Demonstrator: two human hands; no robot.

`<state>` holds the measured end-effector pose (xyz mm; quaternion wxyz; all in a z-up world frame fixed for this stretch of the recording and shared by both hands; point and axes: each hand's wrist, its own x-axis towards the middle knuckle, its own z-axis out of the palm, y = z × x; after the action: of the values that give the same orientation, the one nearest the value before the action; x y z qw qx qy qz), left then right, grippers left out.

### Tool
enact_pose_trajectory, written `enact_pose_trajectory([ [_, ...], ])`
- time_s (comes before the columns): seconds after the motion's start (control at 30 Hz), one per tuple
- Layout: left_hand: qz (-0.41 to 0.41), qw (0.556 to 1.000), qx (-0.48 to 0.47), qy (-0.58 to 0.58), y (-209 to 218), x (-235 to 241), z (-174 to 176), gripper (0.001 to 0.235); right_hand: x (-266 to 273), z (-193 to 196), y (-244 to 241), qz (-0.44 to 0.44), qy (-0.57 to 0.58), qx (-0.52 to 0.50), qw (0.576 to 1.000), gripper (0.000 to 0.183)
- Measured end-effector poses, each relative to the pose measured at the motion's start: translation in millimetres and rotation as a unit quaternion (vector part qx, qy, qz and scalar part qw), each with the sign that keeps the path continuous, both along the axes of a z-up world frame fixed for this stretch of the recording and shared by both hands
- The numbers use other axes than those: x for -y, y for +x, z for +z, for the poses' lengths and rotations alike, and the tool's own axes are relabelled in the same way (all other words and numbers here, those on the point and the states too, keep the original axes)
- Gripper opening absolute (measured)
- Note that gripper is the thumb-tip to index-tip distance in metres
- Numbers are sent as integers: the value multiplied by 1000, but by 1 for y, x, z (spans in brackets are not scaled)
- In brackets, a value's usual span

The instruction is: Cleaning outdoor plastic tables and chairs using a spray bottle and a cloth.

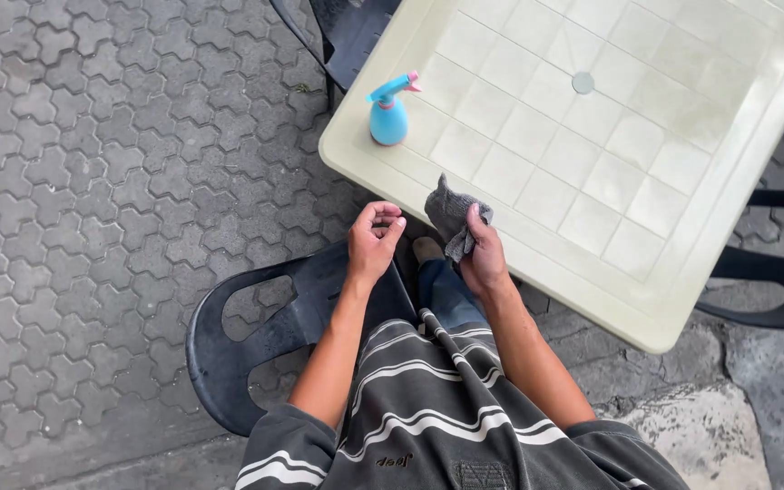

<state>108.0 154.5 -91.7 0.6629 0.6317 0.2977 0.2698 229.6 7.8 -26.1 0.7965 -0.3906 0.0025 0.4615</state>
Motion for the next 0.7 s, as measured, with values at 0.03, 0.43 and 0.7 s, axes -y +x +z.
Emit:
enact_pose_trajectory([
  [0.03, 12, 1000, -3, -2, 16, -14, -8, 20, -12, -5, 17, 12, -2, -3, 1000, 52],
  [0.43, 46, 981, -96, 160, 176, -167, -66, 85, -149, -79, 177, 27, -92, 21, 995, 53],
  [0.7, -135, 936, -190, 263, 209, -169, -37, 86, -178, -139, 198, 57, -137, 45, 988, 46],
])
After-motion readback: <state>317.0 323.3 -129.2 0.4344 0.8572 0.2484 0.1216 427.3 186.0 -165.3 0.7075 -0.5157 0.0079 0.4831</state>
